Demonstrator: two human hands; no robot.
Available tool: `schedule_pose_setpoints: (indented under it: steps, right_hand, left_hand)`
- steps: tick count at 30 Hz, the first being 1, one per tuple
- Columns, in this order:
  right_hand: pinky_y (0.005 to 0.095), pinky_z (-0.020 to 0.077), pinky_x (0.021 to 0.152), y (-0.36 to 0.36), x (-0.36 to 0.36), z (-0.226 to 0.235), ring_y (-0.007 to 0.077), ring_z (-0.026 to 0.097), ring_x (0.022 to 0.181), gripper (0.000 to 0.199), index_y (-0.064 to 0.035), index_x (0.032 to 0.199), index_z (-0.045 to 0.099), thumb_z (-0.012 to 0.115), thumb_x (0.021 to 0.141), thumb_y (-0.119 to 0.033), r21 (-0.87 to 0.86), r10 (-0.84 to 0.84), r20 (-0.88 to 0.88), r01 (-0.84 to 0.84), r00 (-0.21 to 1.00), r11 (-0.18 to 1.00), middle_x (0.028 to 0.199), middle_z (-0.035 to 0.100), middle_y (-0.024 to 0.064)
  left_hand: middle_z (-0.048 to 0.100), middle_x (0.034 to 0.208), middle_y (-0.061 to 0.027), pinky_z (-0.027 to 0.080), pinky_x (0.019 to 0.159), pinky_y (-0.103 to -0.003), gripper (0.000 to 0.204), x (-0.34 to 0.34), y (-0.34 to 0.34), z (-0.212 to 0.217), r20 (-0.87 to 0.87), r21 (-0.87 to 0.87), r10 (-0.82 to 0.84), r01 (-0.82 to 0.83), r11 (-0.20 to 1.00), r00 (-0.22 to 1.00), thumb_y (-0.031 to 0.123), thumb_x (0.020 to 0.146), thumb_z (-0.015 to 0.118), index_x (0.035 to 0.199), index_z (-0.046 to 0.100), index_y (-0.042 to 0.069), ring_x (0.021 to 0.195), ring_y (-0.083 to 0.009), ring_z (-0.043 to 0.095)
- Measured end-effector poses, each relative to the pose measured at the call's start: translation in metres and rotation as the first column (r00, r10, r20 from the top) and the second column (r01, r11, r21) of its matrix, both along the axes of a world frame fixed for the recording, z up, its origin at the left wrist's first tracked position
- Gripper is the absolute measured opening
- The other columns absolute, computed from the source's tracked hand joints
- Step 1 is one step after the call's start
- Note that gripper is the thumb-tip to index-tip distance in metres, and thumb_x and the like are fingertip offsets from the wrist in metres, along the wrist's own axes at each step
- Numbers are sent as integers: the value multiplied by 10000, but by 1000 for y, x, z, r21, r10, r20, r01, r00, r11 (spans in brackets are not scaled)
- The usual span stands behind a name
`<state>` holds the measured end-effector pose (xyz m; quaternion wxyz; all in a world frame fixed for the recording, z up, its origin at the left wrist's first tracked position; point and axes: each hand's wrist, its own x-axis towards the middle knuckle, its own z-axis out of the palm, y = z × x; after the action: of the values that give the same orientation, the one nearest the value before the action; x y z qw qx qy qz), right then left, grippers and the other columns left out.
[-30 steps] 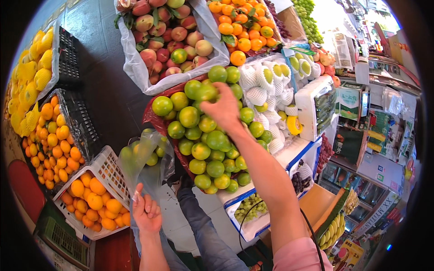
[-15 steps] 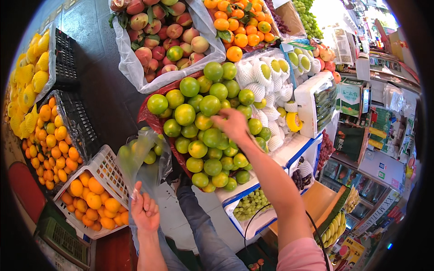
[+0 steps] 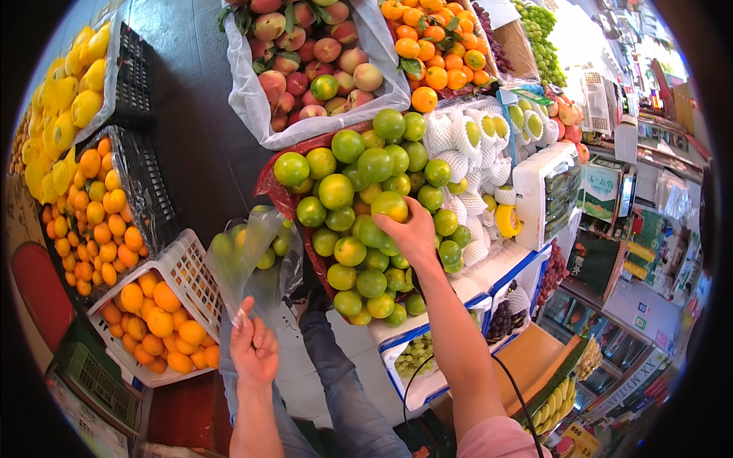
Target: The person selects green limes from a fruit stall, places them into a plastic bag, weighs the bag on a digital scale, and then ties the bag closed. The person repeats the process with a second batch of limes.
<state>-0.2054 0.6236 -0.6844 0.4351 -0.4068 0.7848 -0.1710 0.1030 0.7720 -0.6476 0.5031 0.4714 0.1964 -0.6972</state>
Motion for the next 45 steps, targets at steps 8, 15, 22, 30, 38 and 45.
schedule_pose_setpoints:
  steps: [8, 15, 22, 30, 38, 45]
  right_hand:
    - [344, 566, 672, 53, 36, 15, 230, 667, 807, 473, 13, 1072, 605, 575, 870, -414, 275, -416, 860, 419, 295, 865, 919, 674, 133]
    - [377, 566, 774, 64, 74, 9, 265, 646, 954, 567, -2, 1317, 452, 682, 808, -99, 309, -418, 875, 382, 245, 871, 1172, 598, 157]
    - [316, 502, 900, 74, 78, 0, 195, 598, 1059, 641, -1, 1331, 462, 722, 746, 37, 101, -319, 713, 360, 624, 928, 1194, 584, 136]
    - [277, 515, 820, 69, 71, -4, 172, 605, 1006, 614, -9, 1317, 469, 688, 743, 20, -51, -312, 351, 351, 883, 935, 1141, 591, 112]
    - [391, 448, 958, 12, -15, -13, 321, 535, 1112, 581, -40, 1247, 527, 687, 689, -68, -209, 2, -326, -74, 946, 975, 1167, 536, 150]
    - [406, 421, 993, -37, -4, -26, 333, 521, 1136, 572, -61, 1217, 574, 758, 690, -188, -220, 202, -473, -337, 858, 915, 1187, 551, 162]
  left_hand:
    - [403, 621, 15, 256, 455, -206, 305, 0, 0, 0, -36, -10, 6, -6, 1000, 999, 186, 1021, 441, 1304, 526, 107, 465, -69, 301]
    - [409, 625, 12, 257, 458, -210, 306, 3, 5, -2, -81, -66, 2, -8, 998, 997, 183, 1011, 457, 1296, 539, 107, 470, -71, 302]
    - [404, 619, 19, 247, 459, -208, 296, 3, 4, -2, -49, -34, -16, 14, 999, 999, 193, 1014, 454, 1286, 546, 120, 470, -64, 298]
    - [395, 619, 26, 244, 463, -208, 297, 5, 2, 0, -37, -17, -19, 19, 1000, 999, 215, 1026, 437, 1290, 533, 120, 470, -59, 290]
    - [386, 619, 35, 239, 464, -203, 302, 4, 1, 2, -3, -7, -38, 38, 999, 999, 220, 1027, 436, 1296, 527, 114, 472, -54, 288]
    - [377, 618, 36, 235, 458, -201, 304, 2, -1, 2, -12, -5, -31, 31, 1000, 999, 218, 1030, 437, 1302, 527, 117, 470, -52, 287]
